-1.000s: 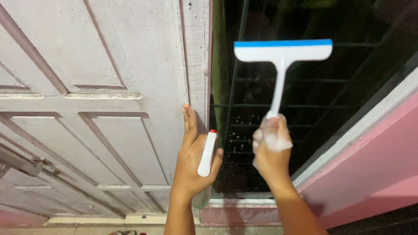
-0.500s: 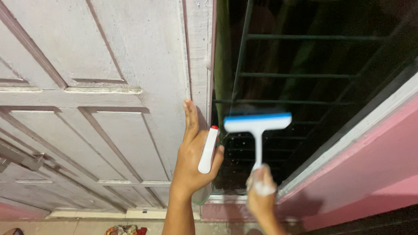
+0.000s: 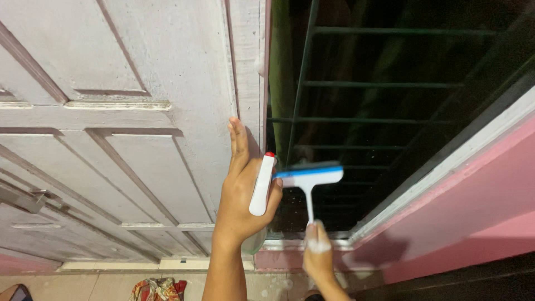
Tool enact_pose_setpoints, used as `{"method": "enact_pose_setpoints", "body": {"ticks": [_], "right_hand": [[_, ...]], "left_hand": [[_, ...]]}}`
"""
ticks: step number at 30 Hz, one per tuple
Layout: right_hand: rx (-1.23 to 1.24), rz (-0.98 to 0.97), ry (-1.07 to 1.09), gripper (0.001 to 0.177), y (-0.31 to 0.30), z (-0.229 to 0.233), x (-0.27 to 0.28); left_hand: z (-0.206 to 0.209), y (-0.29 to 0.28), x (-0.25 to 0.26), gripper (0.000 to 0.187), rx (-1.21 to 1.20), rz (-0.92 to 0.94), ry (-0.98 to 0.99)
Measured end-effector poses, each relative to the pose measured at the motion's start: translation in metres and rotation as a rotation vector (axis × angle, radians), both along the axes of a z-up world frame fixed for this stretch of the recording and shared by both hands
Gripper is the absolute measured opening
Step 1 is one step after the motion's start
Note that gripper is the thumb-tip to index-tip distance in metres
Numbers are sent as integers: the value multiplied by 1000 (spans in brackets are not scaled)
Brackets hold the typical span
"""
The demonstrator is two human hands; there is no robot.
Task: The person cleans a window by spraying a cleaning solution from a bottle and wiping the surface with a squeegee. The person repeatedly sprays the glass and uses the squeegee to remove the liquid and dirt, working across the window pane.
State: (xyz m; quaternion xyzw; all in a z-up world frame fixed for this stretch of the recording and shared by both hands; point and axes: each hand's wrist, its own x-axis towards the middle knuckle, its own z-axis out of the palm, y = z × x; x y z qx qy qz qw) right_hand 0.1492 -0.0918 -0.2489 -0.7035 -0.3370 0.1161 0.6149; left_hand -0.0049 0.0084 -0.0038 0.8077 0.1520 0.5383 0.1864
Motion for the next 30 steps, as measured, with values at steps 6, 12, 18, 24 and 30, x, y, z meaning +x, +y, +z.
{"method": "enact_pose_setpoints", "body": {"ticks": [6,12,18,24,30], "right_hand": [[52,-5,77,45,-17,52,20],[193,-180,393,47,-3,132,77],[51,-205,334,61,-13,2,68],[-2,-243,219,55,-37,15,61],[267,-350,173,52,-24,182,110]], "left_hand": [[3,-3,0,10,8,4,14],[2,-3,0,10,-4,0,12],[3,-4,2,11,-5,16,11],[3,-4,2,14,-2,18,21],[1,-2,-1,18,-9,10,29]]}}
